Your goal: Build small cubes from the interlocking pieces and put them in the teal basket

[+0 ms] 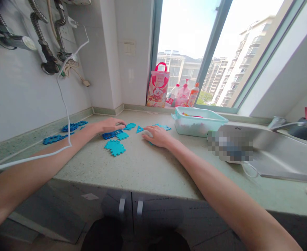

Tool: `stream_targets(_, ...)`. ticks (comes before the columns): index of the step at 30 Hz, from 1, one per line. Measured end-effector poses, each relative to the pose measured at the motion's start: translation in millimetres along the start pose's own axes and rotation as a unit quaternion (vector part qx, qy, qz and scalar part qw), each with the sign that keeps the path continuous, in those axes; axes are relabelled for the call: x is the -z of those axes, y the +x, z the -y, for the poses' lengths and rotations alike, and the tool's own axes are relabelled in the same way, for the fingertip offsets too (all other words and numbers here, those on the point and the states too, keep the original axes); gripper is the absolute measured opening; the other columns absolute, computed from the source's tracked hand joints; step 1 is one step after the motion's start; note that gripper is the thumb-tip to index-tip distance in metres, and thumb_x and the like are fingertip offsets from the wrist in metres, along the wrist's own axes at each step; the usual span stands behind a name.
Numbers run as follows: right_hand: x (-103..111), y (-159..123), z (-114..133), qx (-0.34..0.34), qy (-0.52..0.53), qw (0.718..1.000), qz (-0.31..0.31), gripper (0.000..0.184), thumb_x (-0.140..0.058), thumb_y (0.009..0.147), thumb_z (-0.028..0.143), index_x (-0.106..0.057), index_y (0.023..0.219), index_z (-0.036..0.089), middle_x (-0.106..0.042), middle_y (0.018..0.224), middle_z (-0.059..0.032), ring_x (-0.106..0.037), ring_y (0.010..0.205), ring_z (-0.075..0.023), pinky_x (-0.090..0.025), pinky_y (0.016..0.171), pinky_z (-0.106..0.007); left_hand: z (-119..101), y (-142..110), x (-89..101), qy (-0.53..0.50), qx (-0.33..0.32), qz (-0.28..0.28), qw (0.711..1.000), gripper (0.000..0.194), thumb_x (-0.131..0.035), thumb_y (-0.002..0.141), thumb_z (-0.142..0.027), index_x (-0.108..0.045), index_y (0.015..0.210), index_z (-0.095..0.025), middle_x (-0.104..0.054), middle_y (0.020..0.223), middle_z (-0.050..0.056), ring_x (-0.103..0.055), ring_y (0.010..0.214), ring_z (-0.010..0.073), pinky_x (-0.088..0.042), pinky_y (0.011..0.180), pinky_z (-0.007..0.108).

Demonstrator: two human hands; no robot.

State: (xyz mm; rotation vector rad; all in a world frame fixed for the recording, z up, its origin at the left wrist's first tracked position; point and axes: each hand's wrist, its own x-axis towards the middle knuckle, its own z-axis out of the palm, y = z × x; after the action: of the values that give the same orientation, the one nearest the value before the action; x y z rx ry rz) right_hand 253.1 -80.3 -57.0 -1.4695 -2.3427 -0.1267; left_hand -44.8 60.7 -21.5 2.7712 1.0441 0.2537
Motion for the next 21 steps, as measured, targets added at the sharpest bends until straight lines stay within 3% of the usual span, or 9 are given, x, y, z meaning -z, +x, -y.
stream_targets(4, 0, 5, 2, 0.037, 0.012, 0.999, 0.026, 0.036, -0.051, 0.108, 0.039, -0.071, 0.134, 0.024, -0.067, 0.144, -0.0099, -0.059, 0.135, -0.0287, -0.042, 0.117, -0.046, -19, 5, -9.0, 0.009, -0.012, -0.017, 1.0, 0.059, -0.051, 0.093, -0.069, -0.075, 0.12, -0.022, -0.077, 0.123, 0.01, -0.069, 0.113, 0.0273, -0.05, 0.097, 0.032)
stream_targets(9, 13, 2, -4, -0.017, 0.007, 1.0, 0.023, 0.035, -0.05, 0.109, 0.04, -0.08, 0.11, 0.022, -0.078, 0.113, -0.0104, -0.07, 0.111, -0.0271, -0.05, 0.101, -0.038, -25, 9, -16.6, 0.03, -0.019, -0.038, 0.999, 0.059, -0.06, 0.086, -0.072, -0.076, 0.113, -0.023, -0.078, 0.117, 0.01, -0.071, 0.107, 0.0271, -0.05, 0.089, 0.031)
stream_targets(15, 13, 1, -6, -0.019, -0.009, 1.0, 0.014, 0.029, -0.062, 0.101, 0.032, -0.079, 0.124, 0.026, -0.078, 0.117, -0.0079, -0.07, 0.109, -0.0261, -0.05, 0.097, -0.035, -32, 8, -20.7, -0.001, -0.046, -0.05, 0.998, 0.054, -0.065, 0.084, -0.068, -0.078, 0.112, -0.025, -0.079, 0.117, 0.006, -0.071, 0.108, 0.0255, -0.051, 0.092, 0.03)
stream_targets(21, 6, 5, -4, -0.012, 0.007, 1.0, 0.009, 0.023, -0.065, 0.1, 0.031, -0.085, 0.111, 0.028, -0.078, 0.104, -0.0059, -0.071, 0.094, -0.0219, -0.05, 0.088, -0.031, -45, 11, -26.9, -0.033, -0.054, -0.077, 0.995, 0.049, -0.069, 0.081, -0.063, -0.083, 0.108, -0.024, -0.081, 0.1, 0.005, -0.073, 0.093, 0.0233, -0.051, 0.082, 0.03)
